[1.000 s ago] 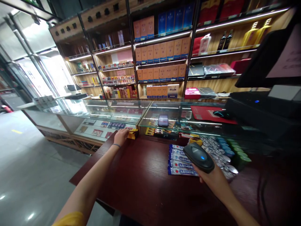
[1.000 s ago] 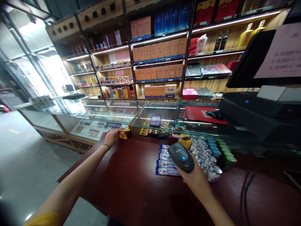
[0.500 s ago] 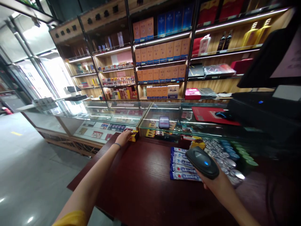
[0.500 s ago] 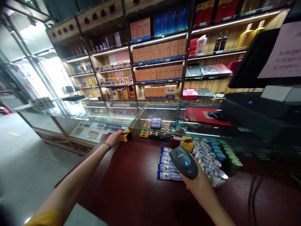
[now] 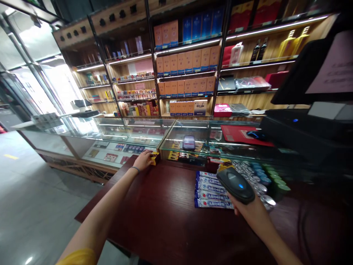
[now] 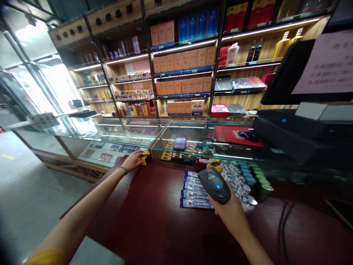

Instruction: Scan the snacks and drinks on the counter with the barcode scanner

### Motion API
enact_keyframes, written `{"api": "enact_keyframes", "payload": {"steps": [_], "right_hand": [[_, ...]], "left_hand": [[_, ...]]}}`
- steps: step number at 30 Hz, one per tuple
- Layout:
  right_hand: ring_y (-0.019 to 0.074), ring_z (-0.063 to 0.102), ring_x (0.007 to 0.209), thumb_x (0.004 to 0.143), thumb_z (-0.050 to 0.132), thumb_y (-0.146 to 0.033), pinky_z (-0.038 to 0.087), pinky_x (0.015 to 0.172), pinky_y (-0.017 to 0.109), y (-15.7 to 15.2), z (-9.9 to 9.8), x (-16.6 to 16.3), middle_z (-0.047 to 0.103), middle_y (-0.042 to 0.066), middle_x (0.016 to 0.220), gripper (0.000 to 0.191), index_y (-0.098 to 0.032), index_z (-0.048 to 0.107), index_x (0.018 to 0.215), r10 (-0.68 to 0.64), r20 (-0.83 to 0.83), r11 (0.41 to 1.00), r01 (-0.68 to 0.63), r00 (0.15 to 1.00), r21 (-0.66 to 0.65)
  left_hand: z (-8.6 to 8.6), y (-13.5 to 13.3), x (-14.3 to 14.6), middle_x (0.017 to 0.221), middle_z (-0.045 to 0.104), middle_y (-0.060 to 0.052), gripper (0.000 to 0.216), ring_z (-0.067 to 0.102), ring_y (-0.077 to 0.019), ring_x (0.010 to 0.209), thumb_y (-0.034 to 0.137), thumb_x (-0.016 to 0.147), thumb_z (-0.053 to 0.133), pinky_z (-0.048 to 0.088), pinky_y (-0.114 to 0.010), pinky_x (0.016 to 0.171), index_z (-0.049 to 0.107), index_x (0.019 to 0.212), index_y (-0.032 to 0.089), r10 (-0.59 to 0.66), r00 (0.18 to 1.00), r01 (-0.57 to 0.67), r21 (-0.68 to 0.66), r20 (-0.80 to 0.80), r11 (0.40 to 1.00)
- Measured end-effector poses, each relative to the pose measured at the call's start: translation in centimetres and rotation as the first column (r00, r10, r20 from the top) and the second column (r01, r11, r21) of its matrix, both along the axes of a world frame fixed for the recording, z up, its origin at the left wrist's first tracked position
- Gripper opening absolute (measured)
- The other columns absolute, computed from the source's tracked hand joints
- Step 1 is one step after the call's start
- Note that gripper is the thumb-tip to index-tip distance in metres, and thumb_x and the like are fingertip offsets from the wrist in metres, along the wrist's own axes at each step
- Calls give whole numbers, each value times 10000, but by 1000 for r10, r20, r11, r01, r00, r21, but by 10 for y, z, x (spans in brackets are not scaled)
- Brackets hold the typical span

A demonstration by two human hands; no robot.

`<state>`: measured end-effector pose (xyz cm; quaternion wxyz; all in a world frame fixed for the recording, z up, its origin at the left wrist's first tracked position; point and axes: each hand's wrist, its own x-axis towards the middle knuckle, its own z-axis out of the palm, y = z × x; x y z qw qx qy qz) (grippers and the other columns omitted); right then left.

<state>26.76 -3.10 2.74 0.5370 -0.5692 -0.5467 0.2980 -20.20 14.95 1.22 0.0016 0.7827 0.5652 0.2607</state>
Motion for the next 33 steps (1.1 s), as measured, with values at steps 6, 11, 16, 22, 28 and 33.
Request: {"api": "enact_keyframes", "payload": {"steps": [6, 11, 16, 22, 28, 33], "right_hand": [[170, 553, 400, 764, 754, -468, 492, 439, 312, 1, 15, 23, 610, -36, 535, 301, -247, 575, 862, -18, -27, 1000, 18, 999, 8], [155, 523, 422, 825, 725, -545, 477, 437, 297, -2, 25, 38, 584, -33, 543, 336, -255, 557, 811, -71, -137, 996, 77, 988, 42], [151, 514, 414, 849, 711, -546, 461, 437, 293, -3, 33, 57, 573, -19, 533, 360, -249, 560, 714, -91, -165, 993, 102, 982, 60], [133, 503, 412, 866, 694, -477, 441, 447, 272, -3, 39, 70, 577, -25, 530, 289, -240, 593, 735, -90, -223, 987, 118, 971, 114], [135, 494, 394, 844, 706, -491, 418, 418, 272, -3, 39, 69, 558, -33, 507, 302, -242, 576, 734, -105, -275, 987, 135, 956, 91], [147, 502, 391, 831, 707, -521, 441, 417, 288, -3, 39, 68, 571, -30, 524, 310, -253, 558, 783, -108, -273, 988, 134, 956, 77]], "left_hand": [[1, -7, 44, 1416, 572, -143, 442, 506, -314, 1384, 229, 829, 663, 398, -510, 1192, 621, 1269, 215, -10, 994, -6, 148, 109, 989], [15, -15, 127, 1435, 550, -135, 423, 501, -286, 1381, 239, 931, 571, 385, -494, 1201, 576, 1353, 220, -153, 966, 92, 275, 210, 957], [22, -23, 222, 1431, 555, -133, 410, 498, -292, 1380, 195, 948, 544, 386, -496, 1201, 599, 1352, 236, -317, 923, 247, 296, 219, 923], [9, -26, 309, 1428, 564, -143, 449, 500, -318, 1381, 117, 896, 579, 392, -519, 1190, 646, 1315, 264, -460, 856, 400, 261, 236, 878], [-4, -19, 353, 1311, 648, -150, 422, 577, -320, 1281, 89, 873, 590, 406, -517, 1152, 687, 1240, 273, -489, 841, 455, 184, 233, 871], [-13, -23, 367, 1331, 646, -181, 386, 566, -354, 1300, 93, 845, 630, 350, -554, 1169, 692, 1194, 247, -441, 868, 417, 148, 230, 897]]}}
